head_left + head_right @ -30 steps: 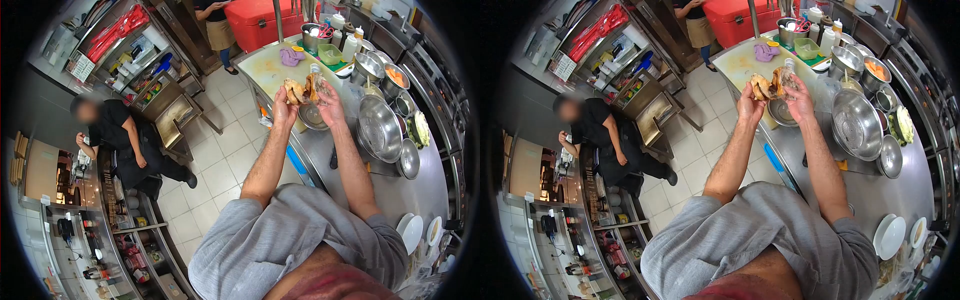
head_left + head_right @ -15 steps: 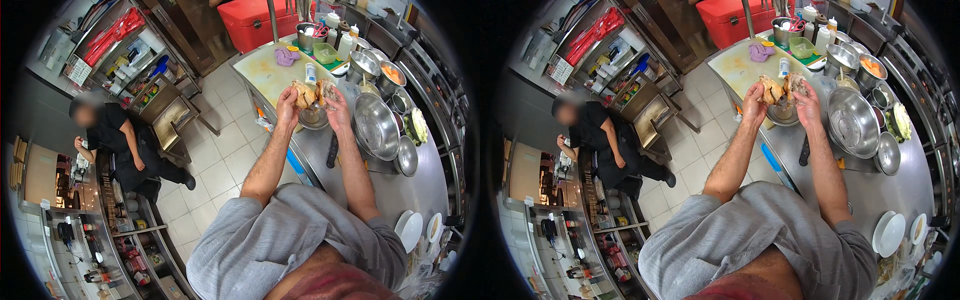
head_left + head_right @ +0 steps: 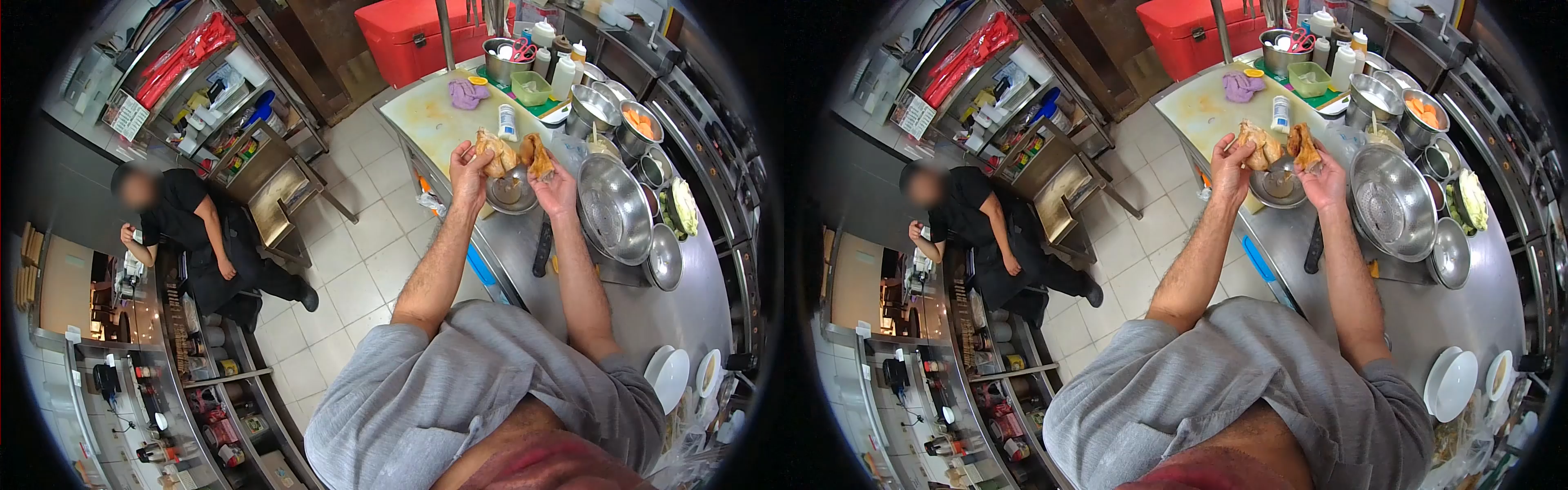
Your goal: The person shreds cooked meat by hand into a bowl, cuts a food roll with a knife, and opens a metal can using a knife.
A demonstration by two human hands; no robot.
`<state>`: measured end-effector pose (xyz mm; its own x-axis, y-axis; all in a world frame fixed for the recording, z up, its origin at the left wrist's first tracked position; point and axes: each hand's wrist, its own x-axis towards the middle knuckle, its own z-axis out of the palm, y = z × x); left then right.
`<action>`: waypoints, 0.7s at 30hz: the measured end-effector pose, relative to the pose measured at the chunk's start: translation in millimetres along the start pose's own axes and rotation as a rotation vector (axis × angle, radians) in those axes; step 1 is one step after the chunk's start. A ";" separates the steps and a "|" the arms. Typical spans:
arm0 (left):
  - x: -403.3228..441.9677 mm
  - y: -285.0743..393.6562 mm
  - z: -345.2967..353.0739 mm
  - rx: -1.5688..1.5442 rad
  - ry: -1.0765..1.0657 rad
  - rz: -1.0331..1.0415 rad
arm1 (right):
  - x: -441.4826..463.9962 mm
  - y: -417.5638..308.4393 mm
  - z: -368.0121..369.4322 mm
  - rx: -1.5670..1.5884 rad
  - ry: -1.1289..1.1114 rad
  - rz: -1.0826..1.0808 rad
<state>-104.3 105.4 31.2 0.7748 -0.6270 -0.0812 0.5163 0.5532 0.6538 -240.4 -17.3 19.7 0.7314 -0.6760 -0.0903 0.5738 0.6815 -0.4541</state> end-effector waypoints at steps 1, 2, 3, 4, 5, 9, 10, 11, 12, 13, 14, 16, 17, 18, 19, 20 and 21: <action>0.9 1.2 0.8 0.017 0.009 0.032 | 2.2 -1.9 -1.7 0.058 -0.062 0.011; 1.9 2.5 1.7 0.016 0.008 0.034 | 5.2 -4.5 -2.8 0.057 -0.064 0.011; 2.0 6.1 4.8 0.032 0.011 0.048 | 6.6 -7.7 0.3 0.101 -0.081 0.008; 1.4 9.4 7.7 0.049 0.015 0.062 | 7.0 -10.7 2.9 0.146 -0.098 0.006; 0.7 12.3 10.9 0.049 0.015 0.065 | 7.1 -14.1 5.4 0.146 -0.100 0.007; 2.2 14.6 15.3 0.016 -0.018 0.088 | 9.6 -24.7 18.0 0.240 -0.194 0.006; 2.0 13.5 15.7 0.003 -0.024 0.088 | 9.0 -27.5 22.5 0.258 -0.261 0.010; 1.2 12.3 15.7 0.003 -0.019 0.093 | 8.3 -28.8 26.5 0.277 -0.327 0.014; -0.9 11.6 16.6 0.016 -0.007 0.061 | 9.5 -29.6 28.1 0.306 -0.345 0.022; -3.5 11.1 16.8 0.028 0.004 0.029 | 9.6 -29.0 29.1 0.307 -0.346 0.028; -6.4 10.7 16.7 0.036 0.003 0.003 | 8.7 -28.7 29.2 0.309 -0.331 0.025; -5.7 0.4 8.8 0.044 0.014 -0.019 | 6.9 -27.4 26.8 0.310 -0.316 0.021; -5.2 -4.7 4.8 0.054 0.023 -0.043 | 5.7 -24.8 24.4 0.317 -0.296 0.029; -6.2 -8.2 2.7 0.033 0.034 -0.050 | 5.5 -22.5 20.5 0.325 -0.275 0.037; -5.7 -10.3 0.0 0.034 0.032 -0.050 | 5.4 -20.4 16.4 0.325 -0.276 0.035; -5.1 -12.5 -2.8 0.038 0.045 -0.058 | 5.0 -18.2 12.0 0.315 -0.274 0.047; -6.4 -12.8 -3.3 0.042 0.058 -0.067 | 3.9 -16.3 7.9 0.305 -0.271 0.060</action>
<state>-114.7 104.1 20.8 0.7594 -0.6283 -0.1686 0.5529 0.4868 0.6763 -244.0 -28.9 33.8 0.8139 -0.5623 0.1465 0.5806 0.7966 -0.1681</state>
